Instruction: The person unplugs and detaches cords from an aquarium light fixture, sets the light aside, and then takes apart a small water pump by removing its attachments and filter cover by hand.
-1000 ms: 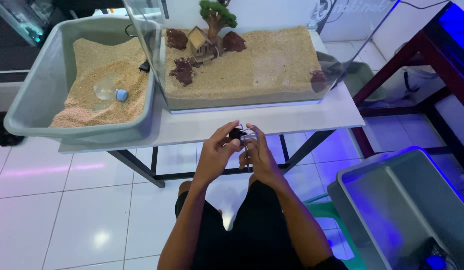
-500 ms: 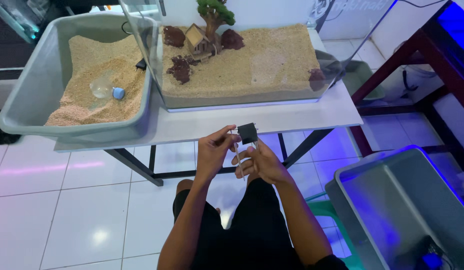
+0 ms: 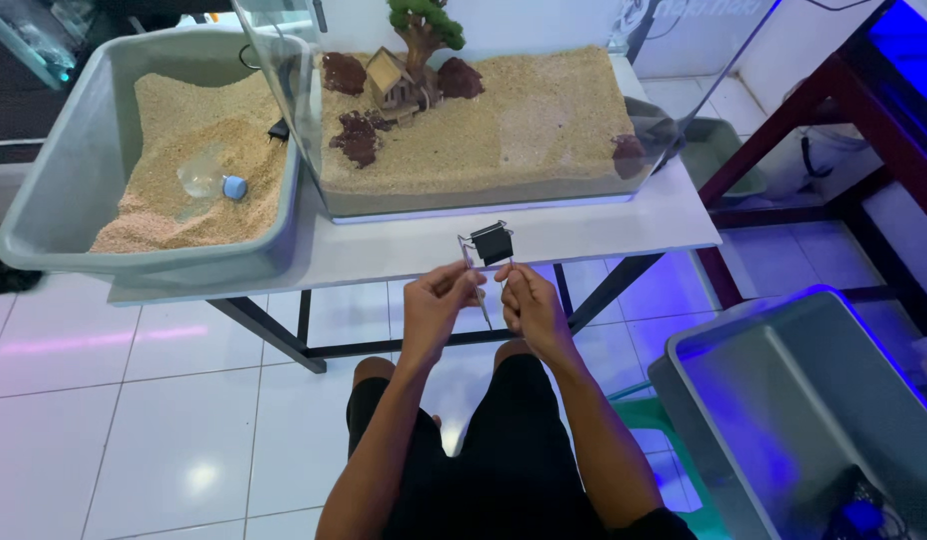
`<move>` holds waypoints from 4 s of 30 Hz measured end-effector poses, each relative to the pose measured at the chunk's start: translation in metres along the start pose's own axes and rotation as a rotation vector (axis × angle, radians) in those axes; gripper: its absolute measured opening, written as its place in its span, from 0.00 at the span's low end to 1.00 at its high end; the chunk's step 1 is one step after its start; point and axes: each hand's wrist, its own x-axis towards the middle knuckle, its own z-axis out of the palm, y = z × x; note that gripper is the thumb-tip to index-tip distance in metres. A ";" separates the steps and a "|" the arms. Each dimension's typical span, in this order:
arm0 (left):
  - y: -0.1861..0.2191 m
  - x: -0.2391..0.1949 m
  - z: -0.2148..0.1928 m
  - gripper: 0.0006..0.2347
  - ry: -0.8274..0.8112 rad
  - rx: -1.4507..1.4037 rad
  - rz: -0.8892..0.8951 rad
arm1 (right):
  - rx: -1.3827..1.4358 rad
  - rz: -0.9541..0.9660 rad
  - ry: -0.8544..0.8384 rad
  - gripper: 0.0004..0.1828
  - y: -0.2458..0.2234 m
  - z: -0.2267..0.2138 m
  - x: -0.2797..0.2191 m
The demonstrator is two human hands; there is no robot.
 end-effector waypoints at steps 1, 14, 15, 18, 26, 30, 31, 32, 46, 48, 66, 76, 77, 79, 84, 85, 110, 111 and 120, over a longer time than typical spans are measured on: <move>-0.002 -0.001 0.001 0.15 -0.004 0.002 0.003 | 0.002 -0.005 0.003 0.14 0.002 -0.002 0.002; -0.004 0.008 0.000 0.13 -0.040 0.083 0.052 | -0.113 -0.095 -0.060 0.18 -0.014 -0.011 -0.002; -0.006 0.010 0.000 0.13 -0.046 0.098 0.070 | -0.158 -0.142 -0.074 0.17 -0.013 -0.013 0.000; -0.001 0.013 0.003 0.14 -0.052 0.098 0.044 | -0.137 -0.128 -0.029 0.16 -0.023 -0.009 -0.005; 0.002 0.018 0.041 0.16 -0.176 0.031 -0.018 | -0.149 -0.160 0.142 0.14 -0.038 -0.041 -0.023; -0.017 0.025 0.081 0.14 -0.279 -0.030 -0.034 | -0.219 -0.145 0.278 0.13 -0.055 -0.073 -0.046; -0.020 0.025 0.094 0.14 -0.312 -0.030 -0.044 | -0.220 -0.146 0.312 0.13 -0.051 -0.088 -0.049; -0.023 0.024 0.106 0.13 -0.344 -0.018 -0.030 | -0.273 -0.168 0.350 0.12 -0.048 -0.103 -0.052; -0.135 -0.021 0.290 0.12 -0.808 0.056 -0.038 | -0.324 -0.182 0.844 0.11 -0.032 -0.263 -0.192; -0.130 -0.044 0.308 0.13 -0.863 0.049 -0.045 | -0.290 -0.208 0.899 0.11 -0.018 -0.287 -0.215; -0.257 -0.133 0.457 0.13 -1.152 0.333 -0.214 | -0.941 0.269 1.077 0.08 0.030 -0.421 -0.334; -0.420 -0.111 0.505 0.09 -1.144 0.836 -0.103 | -1.232 0.467 0.663 0.14 0.057 -0.459 -0.307; -0.436 -0.109 0.507 0.09 -1.135 0.828 -0.113 | -1.216 0.599 0.634 0.18 0.057 -0.458 -0.300; -0.433 -0.111 0.509 0.10 -1.126 0.821 -0.121 | -1.197 0.729 0.605 0.21 0.055 -0.457 -0.289; -0.406 -0.121 0.517 0.14 -1.237 0.986 -0.019 | -1.206 0.909 0.531 0.22 0.110 -0.486 -0.274; -0.415 -0.121 0.518 0.14 -1.239 0.987 -0.018 | -1.204 0.909 0.533 0.22 0.104 -0.482 -0.273; -0.361 -0.130 0.515 0.13 -1.292 0.809 -0.067 | -0.851 0.117 0.769 0.36 0.043 -0.422 -0.309; -0.359 -0.126 0.516 0.15 -1.257 0.622 -0.084 | -0.784 -0.015 0.810 0.40 0.043 -0.420 -0.307; -0.258 -0.134 0.469 0.15 -1.154 -0.132 -0.193 | 0.014 -0.518 0.895 0.46 -0.002 -0.364 -0.278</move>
